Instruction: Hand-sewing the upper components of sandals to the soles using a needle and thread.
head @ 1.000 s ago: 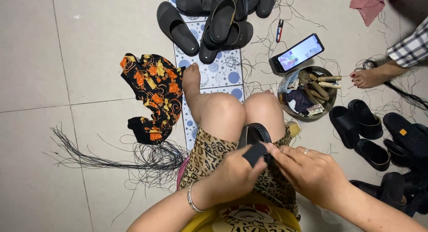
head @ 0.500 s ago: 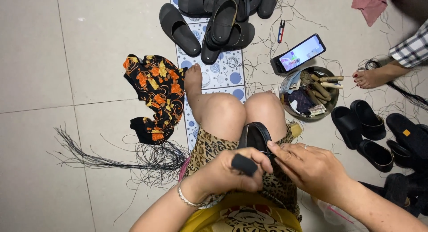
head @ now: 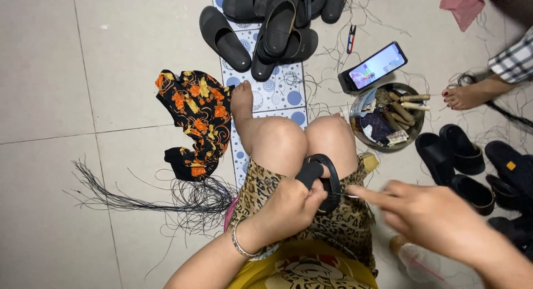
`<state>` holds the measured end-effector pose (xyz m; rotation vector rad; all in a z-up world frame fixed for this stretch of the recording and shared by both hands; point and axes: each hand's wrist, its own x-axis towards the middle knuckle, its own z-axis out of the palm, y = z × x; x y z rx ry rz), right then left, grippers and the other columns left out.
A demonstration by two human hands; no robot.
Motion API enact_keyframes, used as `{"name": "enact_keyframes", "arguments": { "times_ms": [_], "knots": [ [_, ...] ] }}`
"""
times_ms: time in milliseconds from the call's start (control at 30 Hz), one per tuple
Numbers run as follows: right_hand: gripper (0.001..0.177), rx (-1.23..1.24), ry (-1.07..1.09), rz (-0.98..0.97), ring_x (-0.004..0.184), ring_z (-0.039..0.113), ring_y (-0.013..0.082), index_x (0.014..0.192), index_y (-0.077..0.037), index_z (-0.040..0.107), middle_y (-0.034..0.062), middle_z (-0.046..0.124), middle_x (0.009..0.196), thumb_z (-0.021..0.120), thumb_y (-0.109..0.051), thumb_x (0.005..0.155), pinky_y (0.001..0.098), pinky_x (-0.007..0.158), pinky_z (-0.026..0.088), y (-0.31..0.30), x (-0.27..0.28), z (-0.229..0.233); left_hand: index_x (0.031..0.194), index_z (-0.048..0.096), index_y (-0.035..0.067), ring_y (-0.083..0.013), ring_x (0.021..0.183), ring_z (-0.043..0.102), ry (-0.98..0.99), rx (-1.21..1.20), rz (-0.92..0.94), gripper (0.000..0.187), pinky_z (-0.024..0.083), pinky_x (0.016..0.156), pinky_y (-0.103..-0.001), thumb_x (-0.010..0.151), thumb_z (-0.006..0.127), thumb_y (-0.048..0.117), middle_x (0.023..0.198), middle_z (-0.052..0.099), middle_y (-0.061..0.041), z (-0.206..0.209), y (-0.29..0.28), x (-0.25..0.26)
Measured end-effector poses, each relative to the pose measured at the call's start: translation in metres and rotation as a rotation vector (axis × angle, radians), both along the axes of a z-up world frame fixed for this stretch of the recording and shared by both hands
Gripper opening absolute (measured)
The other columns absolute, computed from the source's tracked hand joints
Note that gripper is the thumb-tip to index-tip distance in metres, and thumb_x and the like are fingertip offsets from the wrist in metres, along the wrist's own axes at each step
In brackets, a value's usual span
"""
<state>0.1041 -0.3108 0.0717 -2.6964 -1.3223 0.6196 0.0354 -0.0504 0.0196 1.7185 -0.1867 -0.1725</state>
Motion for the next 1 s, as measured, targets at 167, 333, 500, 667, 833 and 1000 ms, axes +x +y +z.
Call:
{"name": "enact_keyframes", "arguments": {
  "times_ms": [167,333,500,667,833,1000],
  "knots": [
    [0.061,-0.164,0.545,-0.652,0.054,0.076,0.0098,0.137,-0.044,0.069,-0.0079,0.09,0.081,0.078,-0.035,0.077,0.0261,0.052,0.061,-0.024,0.007,0.003,0.134,0.057,-0.004,-0.0198,0.064,0.058,-0.239,0.215,0.108,0.046,0.049,0.059,-0.031,0.089,0.066,0.0,0.076,0.062,-0.007,-0.001,0.002,0.0],
    [0.014,0.843,0.98,-0.892,0.054,0.054,0.0126,0.086,-0.001,0.074,0.0126,0.072,0.091,0.068,-0.013,0.091,0.0249,0.045,0.046,-0.017,-0.038,-0.085,0.124,0.058,-0.005,-0.0256,0.06,0.06,-0.141,0.191,0.055,0.034,0.05,0.058,-0.036,0.091,0.058,0.003,0.078,0.068,-0.014,-0.005,-0.005,0.004],
    [0.034,1.38,1.464,-0.989,0.041,0.029,0.0102,0.065,-0.016,0.044,0.0013,0.044,0.056,0.05,-0.014,0.099,0.0241,0.03,0.022,-0.024,-0.04,-0.058,0.112,0.057,-0.004,-0.0243,0.058,0.07,-0.194,0.115,0.217,0.021,0.056,0.054,-0.031,0.092,0.054,-0.003,0.088,0.074,-0.014,-0.022,-0.01,0.001],
    [0.024,0.695,0.645,-0.962,0.072,0.057,0.0134,0.099,-0.001,0.079,0.0085,0.075,0.112,0.076,-0.002,0.075,0.0252,0.061,0.05,-0.043,-0.054,-0.075,0.121,0.063,-0.004,-0.0078,0.046,0.043,-0.041,-0.041,0.194,0.029,0.041,0.049,-0.021,0.094,0.066,0.005,0.058,0.043,0.008,-0.032,-0.004,0.002],
    [0.016,1.061,0.897,-1.017,0.077,0.058,0.0169,0.089,0.008,0.073,0.0167,0.069,0.109,0.062,-0.004,0.094,0.0259,0.06,0.048,0.011,-0.064,-0.087,0.124,0.062,0.003,-0.0107,0.053,0.048,-0.008,0.066,0.153,0.039,0.043,0.052,-0.025,0.087,0.071,0.005,0.064,0.049,0.004,-0.026,-0.003,0.0],
    [0.021,1.401,1.264,-0.871,0.055,0.041,0.0097,0.084,0.0,0.056,0.0164,0.061,0.091,0.05,-0.008,0.102,0.0218,0.044,0.037,0.017,-0.066,-0.088,0.116,0.063,0.0,-0.0112,0.045,0.05,-0.11,0.154,0.269,0.029,0.042,0.043,-0.025,0.088,0.07,0.005,0.061,0.054,0.003,-0.048,-0.013,-0.006]
  ]
}}
